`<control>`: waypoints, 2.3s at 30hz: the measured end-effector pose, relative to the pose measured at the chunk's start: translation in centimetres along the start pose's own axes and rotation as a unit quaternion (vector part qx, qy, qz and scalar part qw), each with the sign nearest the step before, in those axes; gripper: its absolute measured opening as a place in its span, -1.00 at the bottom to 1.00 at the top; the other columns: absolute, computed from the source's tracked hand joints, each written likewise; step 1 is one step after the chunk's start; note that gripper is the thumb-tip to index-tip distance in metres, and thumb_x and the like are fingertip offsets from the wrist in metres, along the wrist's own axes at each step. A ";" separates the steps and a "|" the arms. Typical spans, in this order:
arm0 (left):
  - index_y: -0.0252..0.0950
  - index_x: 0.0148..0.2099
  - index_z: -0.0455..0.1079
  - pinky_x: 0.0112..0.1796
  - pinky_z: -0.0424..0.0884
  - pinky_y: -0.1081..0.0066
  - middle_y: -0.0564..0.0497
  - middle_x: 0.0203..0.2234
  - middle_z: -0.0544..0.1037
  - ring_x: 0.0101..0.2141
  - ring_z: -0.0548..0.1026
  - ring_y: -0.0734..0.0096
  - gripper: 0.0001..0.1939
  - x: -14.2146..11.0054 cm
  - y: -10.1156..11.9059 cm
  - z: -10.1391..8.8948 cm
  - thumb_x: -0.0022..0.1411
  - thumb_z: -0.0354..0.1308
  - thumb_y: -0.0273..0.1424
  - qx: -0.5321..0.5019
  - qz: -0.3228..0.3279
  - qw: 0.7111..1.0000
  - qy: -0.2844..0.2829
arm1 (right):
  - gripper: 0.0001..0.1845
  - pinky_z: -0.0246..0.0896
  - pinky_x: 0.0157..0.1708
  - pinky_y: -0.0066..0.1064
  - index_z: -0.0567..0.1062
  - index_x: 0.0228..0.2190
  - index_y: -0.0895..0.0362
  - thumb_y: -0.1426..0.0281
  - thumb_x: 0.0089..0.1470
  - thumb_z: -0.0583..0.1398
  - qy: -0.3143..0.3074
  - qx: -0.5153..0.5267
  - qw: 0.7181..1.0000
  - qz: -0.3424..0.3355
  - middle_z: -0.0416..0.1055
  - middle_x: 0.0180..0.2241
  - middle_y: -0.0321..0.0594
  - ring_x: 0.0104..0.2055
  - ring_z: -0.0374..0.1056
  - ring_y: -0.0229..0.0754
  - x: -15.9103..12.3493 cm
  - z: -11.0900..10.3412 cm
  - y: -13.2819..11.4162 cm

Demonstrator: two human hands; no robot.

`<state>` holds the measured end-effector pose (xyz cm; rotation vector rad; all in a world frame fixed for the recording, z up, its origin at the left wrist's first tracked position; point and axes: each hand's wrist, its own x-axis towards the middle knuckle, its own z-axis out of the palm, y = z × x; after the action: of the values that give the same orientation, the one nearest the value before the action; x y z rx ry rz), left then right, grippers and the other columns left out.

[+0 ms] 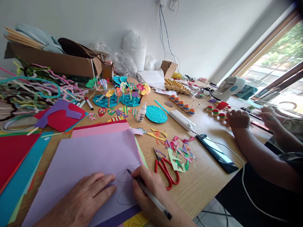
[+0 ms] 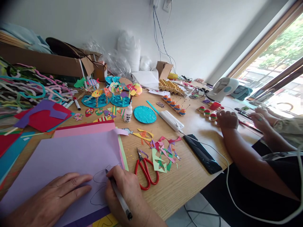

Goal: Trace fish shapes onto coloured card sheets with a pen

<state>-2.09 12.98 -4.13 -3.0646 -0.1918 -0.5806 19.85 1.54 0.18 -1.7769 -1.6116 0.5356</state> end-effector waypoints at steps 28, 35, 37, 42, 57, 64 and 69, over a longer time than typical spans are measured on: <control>-0.01 0.07 0.37 0.01 0.24 0.51 0.25 0.06 0.44 -0.03 0.35 0.39 -0.62 0.0 0.4 0.4 0.30 -0.01 -0.50 0.012 -0.029 0.999 0.010 | -0.85 0.12 -0.47 -0.53 0.34 -0.36 0.11 0.56 0.00 0.06 0.028 0.002 0.999 0.021 0.40 -0.50 -0.30 -0.47 0.34 -0.26 -0.3 0.0 -0.2; -0.01 0.06 0.37 0.02 0.23 0.45 0.24 0.05 0.44 -0.02 0.34 0.34 -0.50 0.2 1.3 0.3 0.16 -0.04 -0.60 -0.011 -0.064 0.998 0.002 | -0.86 0.13 -0.46 -0.52 0.35 -0.35 0.12 0.55 0.02 0.05 0.022 -0.010 0.999 0.029 0.41 -0.50 -0.29 -0.47 0.35 -0.24 -0.3 -0.1 -0.2; -0.02 0.06 0.37 0.04 0.18 0.46 0.26 0.05 0.44 -0.01 0.32 0.35 -0.46 0.4 1.4 0.0 0.12 -0.06 -0.64 -0.017 -0.076 0.997 0.005 | -0.86 0.12 -0.47 -0.51 0.35 -0.37 0.12 0.55 0.01 0.05 0.023 -0.020 0.999 0.034 0.41 -0.50 -0.28 -0.47 0.36 -0.23 -0.2 -0.1 -0.2; 0.02 0.13 0.31 0.06 0.12 0.51 0.30 0.09 0.39 -0.01 0.31 0.41 -0.34 0.2 0.9 -0.1 0.09 -0.08 -0.72 0.002 -0.054 0.998 -0.014 | -0.86 0.11 -0.49 -0.52 0.34 -0.36 0.12 0.55 0.02 0.04 0.024 -0.021 0.999 0.021 0.40 -0.50 -0.29 -0.49 0.34 -0.25 -0.3 -0.1 -0.2; 0.11 0.16 0.28 0.01 0.24 0.44 0.18 0.07 0.40 -0.01 0.32 0.29 -0.40 0.3 1.4 -0.2 0.09 0.01 -0.50 -0.018 -0.062 0.998 -0.005 | -0.89 0.05 -0.58 -0.55 0.35 -0.42 0.11 0.49 -0.01 0.04 0.031 0.132 0.986 0.101 0.33 -0.56 -0.35 -0.54 0.22 -0.30 -0.3 -0.9 -0.3; 0.14 0.12 0.32 0.00 0.28 0.40 0.17 0.04 0.43 -0.04 0.37 0.28 -0.40 0.7 1.8 -0.7 0.15 0.01 -0.60 -0.005 -0.079 0.997 -0.021 | -0.88 -0.05 -0.64 -0.57 0.35 -0.48 0.11 0.51 -0.12 0.04 -0.010 0.145 0.985 0.093 0.17 -0.63 -0.42 -0.61 0.09 -0.35 -0.6 -1.4 -0.3; 0.15 0.12 0.32 0.01 0.28 0.40 0.17 0.04 0.43 -0.03 0.36 0.28 -0.39 0.7 2.0 -0.7 0.13 0.02 -0.60 -0.008 -0.091 0.996 -0.023 | -0.84 -0.03 -0.61 -0.58 0.35 -0.49 0.11 0.56 -0.15 0.04 -0.009 0.120 0.991 0.059 0.18 -0.62 -0.43 -0.60 0.10 -0.35 -0.7 -1.3 -0.6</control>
<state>-1.48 11.03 -3.22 -3.0985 -0.4729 -0.5210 20.25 0.63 1.38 -1.6962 -1.3931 0.7696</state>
